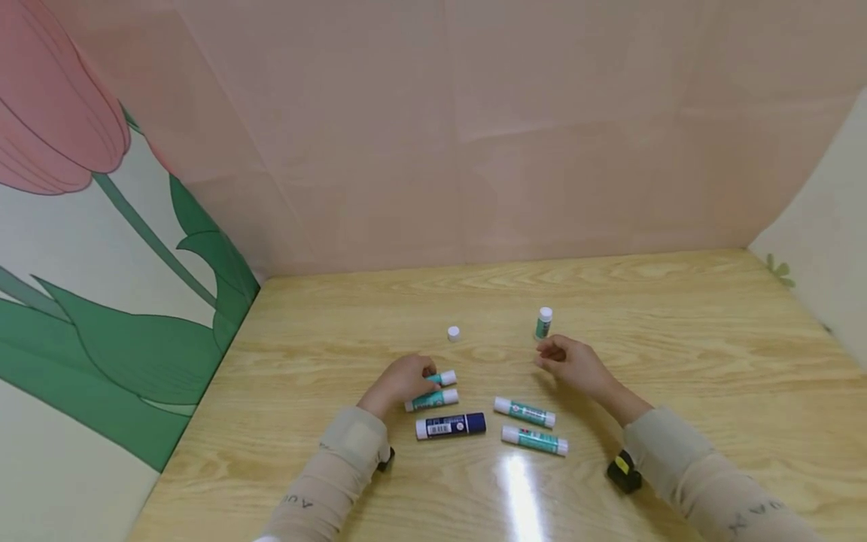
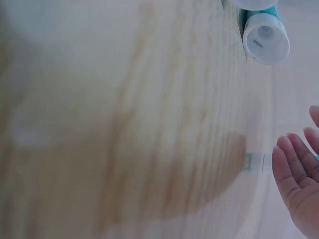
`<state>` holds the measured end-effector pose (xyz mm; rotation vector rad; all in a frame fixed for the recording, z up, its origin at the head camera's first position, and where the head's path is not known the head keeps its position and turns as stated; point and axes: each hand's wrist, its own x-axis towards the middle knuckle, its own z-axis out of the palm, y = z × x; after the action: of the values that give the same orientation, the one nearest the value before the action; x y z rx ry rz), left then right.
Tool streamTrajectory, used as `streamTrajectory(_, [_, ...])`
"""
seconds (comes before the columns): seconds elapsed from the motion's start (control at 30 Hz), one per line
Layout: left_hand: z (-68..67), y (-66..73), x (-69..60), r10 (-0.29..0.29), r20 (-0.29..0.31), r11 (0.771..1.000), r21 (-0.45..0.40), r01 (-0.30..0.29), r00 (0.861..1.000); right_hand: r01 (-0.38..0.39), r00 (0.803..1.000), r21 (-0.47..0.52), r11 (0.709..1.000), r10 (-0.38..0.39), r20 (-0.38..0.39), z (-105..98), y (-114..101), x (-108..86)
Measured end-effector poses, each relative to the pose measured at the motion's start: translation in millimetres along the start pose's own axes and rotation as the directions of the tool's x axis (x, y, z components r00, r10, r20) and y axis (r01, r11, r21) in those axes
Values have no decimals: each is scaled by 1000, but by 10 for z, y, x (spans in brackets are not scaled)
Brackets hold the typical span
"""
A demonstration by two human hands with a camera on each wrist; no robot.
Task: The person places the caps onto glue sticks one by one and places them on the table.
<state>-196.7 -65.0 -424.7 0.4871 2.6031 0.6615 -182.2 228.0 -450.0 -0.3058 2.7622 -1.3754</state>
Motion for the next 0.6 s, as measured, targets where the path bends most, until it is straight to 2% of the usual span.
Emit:
streamTrajectory(0.33, [-13, 27, -2, -4, -1, 999, -48, 4, 1000, -6, 1000, -1, 1000, 6, -7, -1, -2, 7])
streamTrajectory(0.6, [-12, -22, 43, -10, -9, 998, -70, 10, 1000, -22, 999, -9, 1000, 22, -25, -15, 0, 15])
